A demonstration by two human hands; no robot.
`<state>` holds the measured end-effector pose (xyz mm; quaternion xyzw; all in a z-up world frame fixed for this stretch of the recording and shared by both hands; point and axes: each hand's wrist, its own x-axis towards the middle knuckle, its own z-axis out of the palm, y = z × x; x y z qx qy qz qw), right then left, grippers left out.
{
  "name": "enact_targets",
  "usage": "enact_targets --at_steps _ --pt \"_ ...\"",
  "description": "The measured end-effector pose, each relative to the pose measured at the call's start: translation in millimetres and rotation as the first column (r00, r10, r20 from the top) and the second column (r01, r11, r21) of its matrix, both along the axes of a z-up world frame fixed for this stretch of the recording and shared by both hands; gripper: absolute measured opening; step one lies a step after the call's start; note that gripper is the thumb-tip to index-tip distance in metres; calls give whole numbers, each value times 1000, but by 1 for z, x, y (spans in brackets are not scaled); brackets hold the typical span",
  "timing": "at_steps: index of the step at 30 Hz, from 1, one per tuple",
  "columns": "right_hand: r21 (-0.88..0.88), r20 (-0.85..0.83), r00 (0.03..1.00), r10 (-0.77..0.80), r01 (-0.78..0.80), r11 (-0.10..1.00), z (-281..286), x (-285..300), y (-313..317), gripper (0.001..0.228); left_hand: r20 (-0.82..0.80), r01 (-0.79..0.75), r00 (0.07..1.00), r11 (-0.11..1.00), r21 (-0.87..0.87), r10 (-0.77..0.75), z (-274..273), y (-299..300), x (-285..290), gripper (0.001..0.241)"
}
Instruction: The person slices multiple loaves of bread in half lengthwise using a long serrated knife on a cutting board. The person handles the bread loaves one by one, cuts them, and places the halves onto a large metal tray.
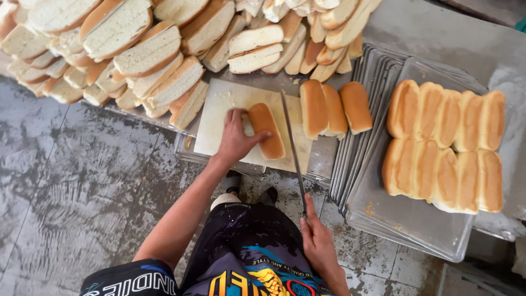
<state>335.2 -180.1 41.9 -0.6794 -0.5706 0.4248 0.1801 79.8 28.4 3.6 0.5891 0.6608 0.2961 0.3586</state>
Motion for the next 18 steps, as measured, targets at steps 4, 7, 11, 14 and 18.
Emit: enact_targets --at_steps 4,7,11,14,18 --pt "-73 18 995 96 -95 993 19 -6 -1 65 -50 175 984 966 193 -168 -9 -3 -6 113" --pt "-107 38 992 124 -119 987 31 -23 22 66 -24 282 959 935 215 -284 -15 -5 -2 121" --pt "-84 85 981 176 -169 982 14 -57 94 65 -1 293 954 928 229 -300 -23 -6 -5 124" --pt "70 104 980 170 -178 982 -2 -68 115 59 -2 299 952 929 218 -306 -26 -7 -5 125" --pt "-32 117 987 106 -103 994 3 -55 68 63 2 298 952 925 234 -307 -27 -5 -7 124"
